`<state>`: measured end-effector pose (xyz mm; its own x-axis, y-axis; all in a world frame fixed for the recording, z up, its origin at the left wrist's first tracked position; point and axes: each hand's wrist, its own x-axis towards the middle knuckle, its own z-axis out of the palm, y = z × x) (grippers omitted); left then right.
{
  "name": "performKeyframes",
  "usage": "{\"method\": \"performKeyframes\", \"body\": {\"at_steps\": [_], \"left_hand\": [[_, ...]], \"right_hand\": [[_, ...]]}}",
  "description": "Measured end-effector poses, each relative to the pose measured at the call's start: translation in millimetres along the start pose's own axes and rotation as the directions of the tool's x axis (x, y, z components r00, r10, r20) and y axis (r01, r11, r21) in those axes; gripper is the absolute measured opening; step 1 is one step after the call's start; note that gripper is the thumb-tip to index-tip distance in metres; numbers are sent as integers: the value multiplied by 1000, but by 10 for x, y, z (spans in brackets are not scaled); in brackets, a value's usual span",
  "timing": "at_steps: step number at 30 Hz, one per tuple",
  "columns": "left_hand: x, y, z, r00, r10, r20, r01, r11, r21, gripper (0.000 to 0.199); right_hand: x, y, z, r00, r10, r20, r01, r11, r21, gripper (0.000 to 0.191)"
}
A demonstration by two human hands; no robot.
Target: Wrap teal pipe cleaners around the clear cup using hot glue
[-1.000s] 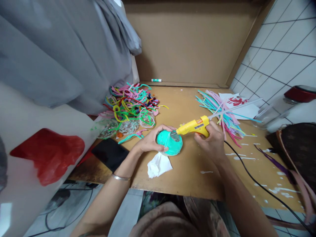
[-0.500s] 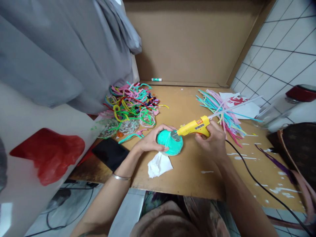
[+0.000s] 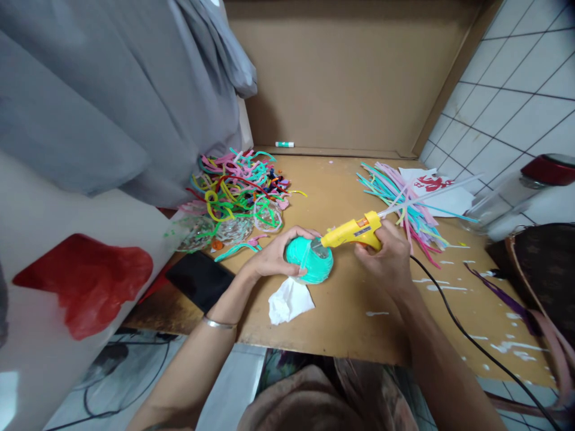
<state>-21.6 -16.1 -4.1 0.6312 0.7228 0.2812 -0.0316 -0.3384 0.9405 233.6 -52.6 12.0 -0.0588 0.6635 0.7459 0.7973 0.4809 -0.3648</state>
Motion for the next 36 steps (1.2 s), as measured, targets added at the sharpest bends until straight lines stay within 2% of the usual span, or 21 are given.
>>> {"method": "performKeyframes", "body": {"at_steps": [4,14,20,24,28,31,36], "left_hand": [[-3,4,-2,1000,-1,9,1,1000,-10,64],[-8,21,5,1000,-18,3,18,1000,5,64],[-13,26,-7,999,-35,3,35,999,16,65],[-22,11,-24,1000,-29,5,29,998,49,65],[-31,-5,-29,1000,-11,15,10,999,46,66],[-32,-10,-28,1000,-9,17,8,999,36,65],[-31,-22,-30,1000,-14,22,14,1000,13,67]], "right_hand": [[16,2,-36,1000,-5,6,5,1000,3,6],[-4,-17,13,1000,7,-24,-7,1000,13,17],[-27,51,120,993,118,28,-118,993,-15,9],[-11,213,168,958,280,64,-279,960,-20,19],[-20,482,174,901,434,-18,-433,893,-120,28],[-61,658,186,880,474,-36,-468,852,-235,25],[-142,770,265,872,487,43,-440,821,-363,25]]}}
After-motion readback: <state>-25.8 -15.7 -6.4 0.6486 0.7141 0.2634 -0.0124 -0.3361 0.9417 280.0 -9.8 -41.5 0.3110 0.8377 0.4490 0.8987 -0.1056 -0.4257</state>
